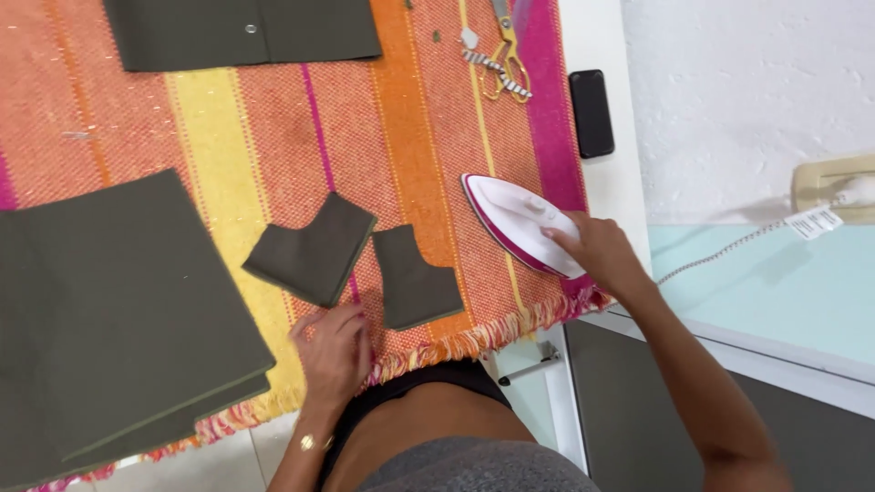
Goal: The person irons small pieces of dark green fabric on a colorful striped mat. They use a white and pink iron to press the fabric pieces, then place small cartoon patches onto them. The person also handles a larger piece of fabric and a completed shirt.
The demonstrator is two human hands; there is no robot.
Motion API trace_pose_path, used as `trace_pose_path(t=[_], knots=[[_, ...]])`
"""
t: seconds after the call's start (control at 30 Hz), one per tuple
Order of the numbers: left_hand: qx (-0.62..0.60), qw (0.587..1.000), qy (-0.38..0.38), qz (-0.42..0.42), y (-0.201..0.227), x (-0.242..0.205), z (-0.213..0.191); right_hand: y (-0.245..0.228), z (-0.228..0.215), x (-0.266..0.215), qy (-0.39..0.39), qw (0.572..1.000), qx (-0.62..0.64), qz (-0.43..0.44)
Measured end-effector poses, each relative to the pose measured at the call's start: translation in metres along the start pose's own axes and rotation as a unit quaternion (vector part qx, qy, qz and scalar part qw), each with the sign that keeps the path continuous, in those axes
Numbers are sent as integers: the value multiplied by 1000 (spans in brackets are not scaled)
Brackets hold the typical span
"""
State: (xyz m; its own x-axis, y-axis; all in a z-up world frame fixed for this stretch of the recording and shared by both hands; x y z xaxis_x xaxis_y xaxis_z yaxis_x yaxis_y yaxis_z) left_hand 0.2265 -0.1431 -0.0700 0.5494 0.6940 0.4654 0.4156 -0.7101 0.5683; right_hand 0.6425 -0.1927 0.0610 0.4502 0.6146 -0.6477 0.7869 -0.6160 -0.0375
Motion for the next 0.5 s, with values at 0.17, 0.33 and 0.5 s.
trace_pose_path(t=[0.17, 0.33, 0.5], knots=[[-34, 986, -83, -141, -17, -36, -17, 14, 11, 16, 21, 996, 73, -54], [-52, 987, -93, -119, -17, -42, -6, -3, -11, 10, -37, 980, 180, -75], [-85, 987, -80, -107, -13, -30, -13, -4, -15, 3, -50, 989, 129, 53]])
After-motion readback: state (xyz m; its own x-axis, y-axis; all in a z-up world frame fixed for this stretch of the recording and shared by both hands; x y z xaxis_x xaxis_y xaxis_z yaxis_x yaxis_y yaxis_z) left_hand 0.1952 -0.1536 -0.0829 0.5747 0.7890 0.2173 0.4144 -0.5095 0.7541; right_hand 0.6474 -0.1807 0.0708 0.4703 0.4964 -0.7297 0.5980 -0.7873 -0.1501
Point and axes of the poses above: each hand's wrist, its own x-axis towards the middle knuckle, its own z-axis out of the palm, y = z × x, the point moved 5 cm from there along x, towards the middle knuckle, and after that the axes turned 10 degrees about -y, right-handed, at the moved point
